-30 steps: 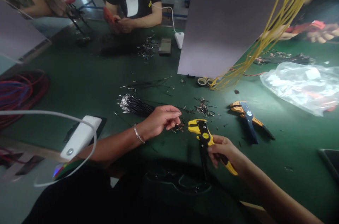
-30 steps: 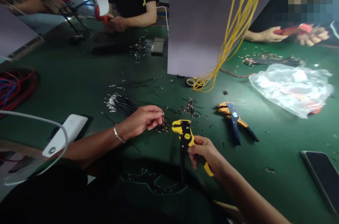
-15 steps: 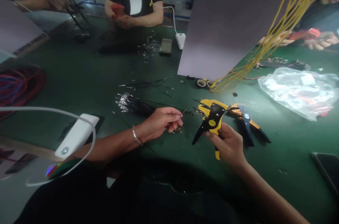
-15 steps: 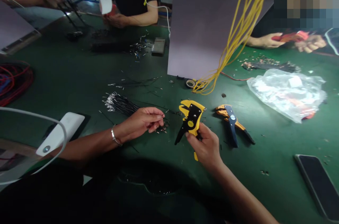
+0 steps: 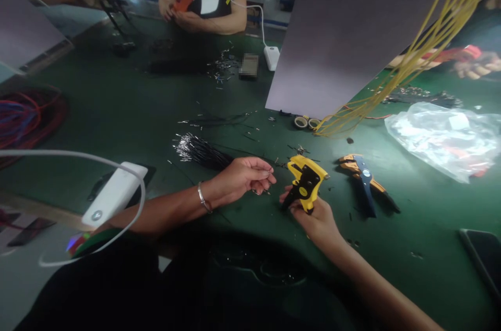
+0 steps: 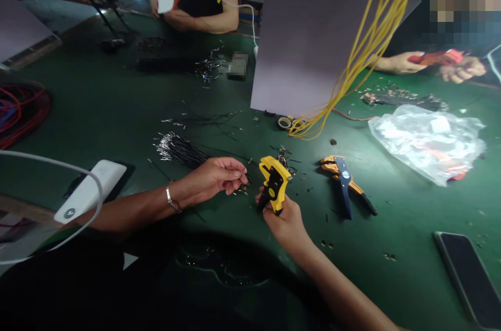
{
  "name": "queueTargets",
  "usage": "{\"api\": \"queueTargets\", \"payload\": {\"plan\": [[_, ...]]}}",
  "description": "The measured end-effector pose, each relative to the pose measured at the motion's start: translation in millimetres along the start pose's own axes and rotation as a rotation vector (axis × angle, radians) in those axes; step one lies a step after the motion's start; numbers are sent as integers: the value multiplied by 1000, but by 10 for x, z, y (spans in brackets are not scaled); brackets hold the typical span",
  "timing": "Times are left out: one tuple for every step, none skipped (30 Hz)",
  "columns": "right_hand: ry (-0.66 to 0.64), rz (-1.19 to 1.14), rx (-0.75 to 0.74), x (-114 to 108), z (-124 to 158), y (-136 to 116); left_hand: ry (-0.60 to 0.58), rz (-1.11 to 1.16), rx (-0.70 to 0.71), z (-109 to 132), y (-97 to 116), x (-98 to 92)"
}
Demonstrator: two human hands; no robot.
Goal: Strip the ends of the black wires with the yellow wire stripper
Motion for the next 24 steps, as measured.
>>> {"api": "queueTargets", "payload": {"plan": [[-22, -24, 16, 17, -11, 10, -6, -6, -3, 4, -2, 5], [-35, -37, 32, 25, -22, 18, -14, -10, -10, 8, -8, 14], [-46, -39, 45, 29, -35, 20, -25, -12, -22, 11, -18, 25], [-57, -33, 52, 32, -48, 15, -35, -12, -36, 13, -29, 38], [-65, -24, 52, 32, -61, 5, -44, -11, -47, 16, -38, 50], [-69, -10, 44, 29, -73, -12, -50, -9, -52, 19, -41, 61], [-71, 9, 30, 26, -83, -35, -54, -7, -52, 22, -40, 72], [-70, 27, 12, 23, -92, -60, -59, -6, -47, 26, -35, 84], [-68, 45, -4, 22, -99, -83, -65, -4, -39, 30, -28, 98], [-64, 62, -14, 22, -105, -100, -71, -2, -31, 35, -24, 113], [-60, 78, -19, 26, -112, -112, -78, 2, -26, 41, -23, 129], [-59, 92, -20, 34, -119, -119, -84, 6, -21, 46, -24, 142], [-56, 104, -18, 44, -128, -125, -88, 12, -13, 50, -25, 154], [-54, 116, -16, 56, -138, -133, -90, 18, -3, 54, -25, 163], [-55, 125, -16, 72, -148, -144, -92, 22, 6, 58, -25, 171], [-57, 130, -18, 90, -159, -159, -95, 26, 13, 60, -25, 180], [-60, 132, -23, 107, -169, -178, -97, 28, 19, 63, -25, 186], [-64, 130, -28, 124, -180, -197, -97, 29, 22, 65, -26, 191], [-68, 125, -32, 139, -189, -216, -95, 32, 19, 67, -28, 194], [-71, 120, -33, 150, -197, -230, -89, 34, 14, 69, -32, 194], [-71, 116, -31, 156, -203, -239, -81, 37, 8, 71, -35, 192], [-69, 115, -26, 159, -208, -244, -73, 40, 0, 72, -39, 189], [-67, 116, -20, 160, -211, -244, -66, 44, -8, 72, -45, 185], [-67, 117, -14, 160, -214, -239, -61, 49, -16, 72, -51, 182]]}}
Point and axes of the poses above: each hand's wrist, its own z-axis away from the middle knuckle, its own x-axis out of the palm, y = z × x, the point moved 9 cm from there along -z, towards the middle knuckle, and after that the axes turned 11 degrees about -y, right-handed, at the moved point
